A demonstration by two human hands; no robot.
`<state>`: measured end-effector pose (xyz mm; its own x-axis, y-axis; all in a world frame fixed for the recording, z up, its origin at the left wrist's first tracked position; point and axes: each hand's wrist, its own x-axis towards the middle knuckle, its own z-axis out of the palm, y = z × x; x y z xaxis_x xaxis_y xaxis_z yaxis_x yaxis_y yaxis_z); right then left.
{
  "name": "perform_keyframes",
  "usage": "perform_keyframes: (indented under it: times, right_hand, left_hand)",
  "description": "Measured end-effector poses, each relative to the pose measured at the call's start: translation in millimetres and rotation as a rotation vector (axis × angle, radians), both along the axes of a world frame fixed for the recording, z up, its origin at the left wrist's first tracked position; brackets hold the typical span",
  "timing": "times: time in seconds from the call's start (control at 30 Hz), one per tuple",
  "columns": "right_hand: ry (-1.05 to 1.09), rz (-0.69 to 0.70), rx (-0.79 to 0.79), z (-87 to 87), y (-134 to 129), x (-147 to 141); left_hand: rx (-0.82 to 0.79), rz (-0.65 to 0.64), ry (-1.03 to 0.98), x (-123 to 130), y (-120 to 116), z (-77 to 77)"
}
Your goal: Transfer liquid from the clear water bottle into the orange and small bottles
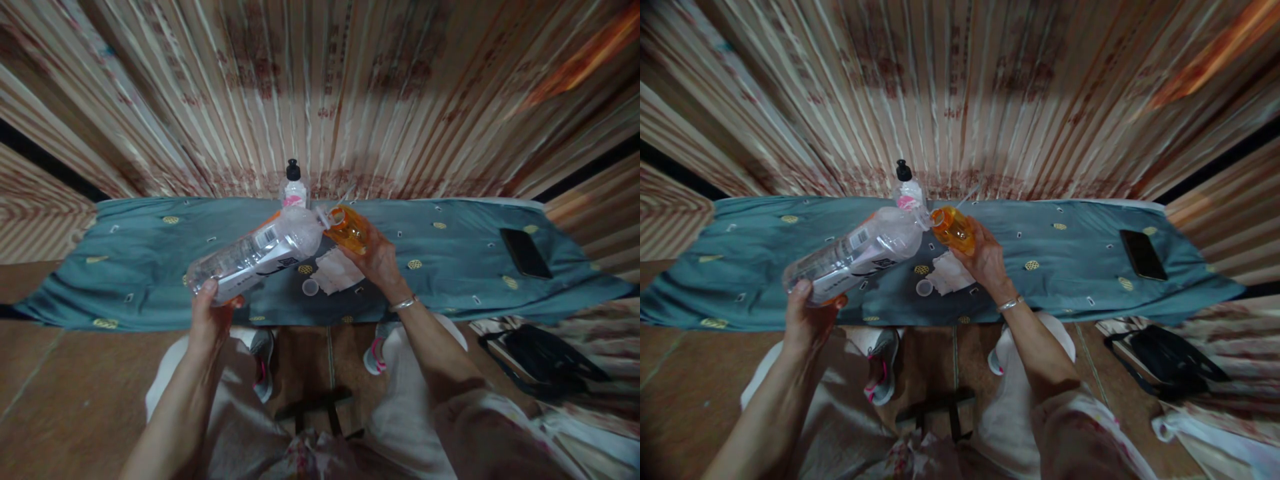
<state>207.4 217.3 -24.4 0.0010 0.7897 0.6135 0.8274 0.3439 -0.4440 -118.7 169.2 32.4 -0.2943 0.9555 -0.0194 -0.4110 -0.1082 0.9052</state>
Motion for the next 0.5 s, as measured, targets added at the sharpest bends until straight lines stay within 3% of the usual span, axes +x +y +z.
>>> perform_keyframes:
  times: [0.5]
  right_hand:
    - [0.005, -0.027, -0.004, 3.3, -1.4, 0.0]
  left_hand:
    - [0.053, -0.008, 0.036, -2.1, 0.6, -7.6]
